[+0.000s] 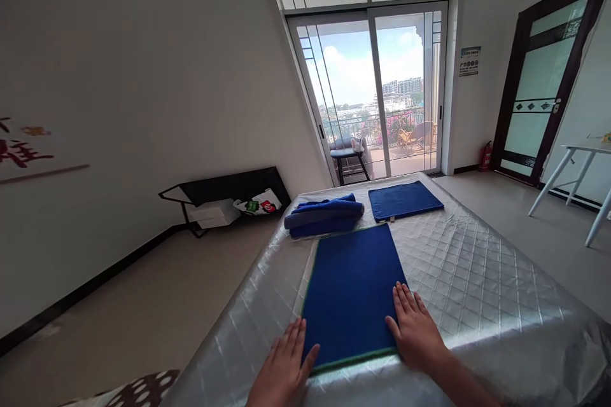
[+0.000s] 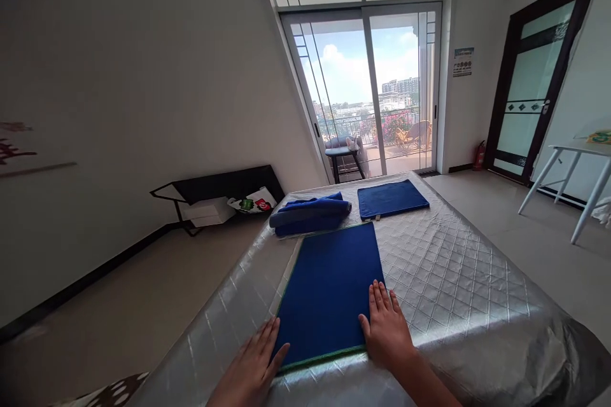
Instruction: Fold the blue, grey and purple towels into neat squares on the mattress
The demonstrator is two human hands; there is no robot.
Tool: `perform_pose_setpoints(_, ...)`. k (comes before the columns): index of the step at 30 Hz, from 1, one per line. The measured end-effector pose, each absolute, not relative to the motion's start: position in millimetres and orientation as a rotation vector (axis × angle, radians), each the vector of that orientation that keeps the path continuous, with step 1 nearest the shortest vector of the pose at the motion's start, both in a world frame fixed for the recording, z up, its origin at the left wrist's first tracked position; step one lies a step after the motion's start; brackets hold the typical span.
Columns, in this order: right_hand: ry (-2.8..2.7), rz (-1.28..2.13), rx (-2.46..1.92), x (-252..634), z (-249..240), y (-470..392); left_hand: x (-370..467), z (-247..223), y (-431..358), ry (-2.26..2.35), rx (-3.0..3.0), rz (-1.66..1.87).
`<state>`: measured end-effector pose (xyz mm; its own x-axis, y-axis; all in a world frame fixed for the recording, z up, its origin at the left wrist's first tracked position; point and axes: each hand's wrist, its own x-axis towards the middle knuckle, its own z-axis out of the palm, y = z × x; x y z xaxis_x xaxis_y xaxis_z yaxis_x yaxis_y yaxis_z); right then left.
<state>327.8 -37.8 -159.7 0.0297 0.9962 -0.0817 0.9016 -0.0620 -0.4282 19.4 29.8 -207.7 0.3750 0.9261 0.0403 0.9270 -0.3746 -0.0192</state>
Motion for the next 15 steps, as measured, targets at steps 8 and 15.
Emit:
perform_pose_setpoints(8, -1.607, 0.335, -1.895, 367.3, -119.4, -5.1, 198.9, -170.6, -16.4, -1.151, -3.009, -0.4)
perform_pose_setpoints(15, -1.539, 0.584, -2.053, 419.5, -103.5, 117.9, 274.4, -180.7, -21.2, -1.284, -3.224, 0.014)
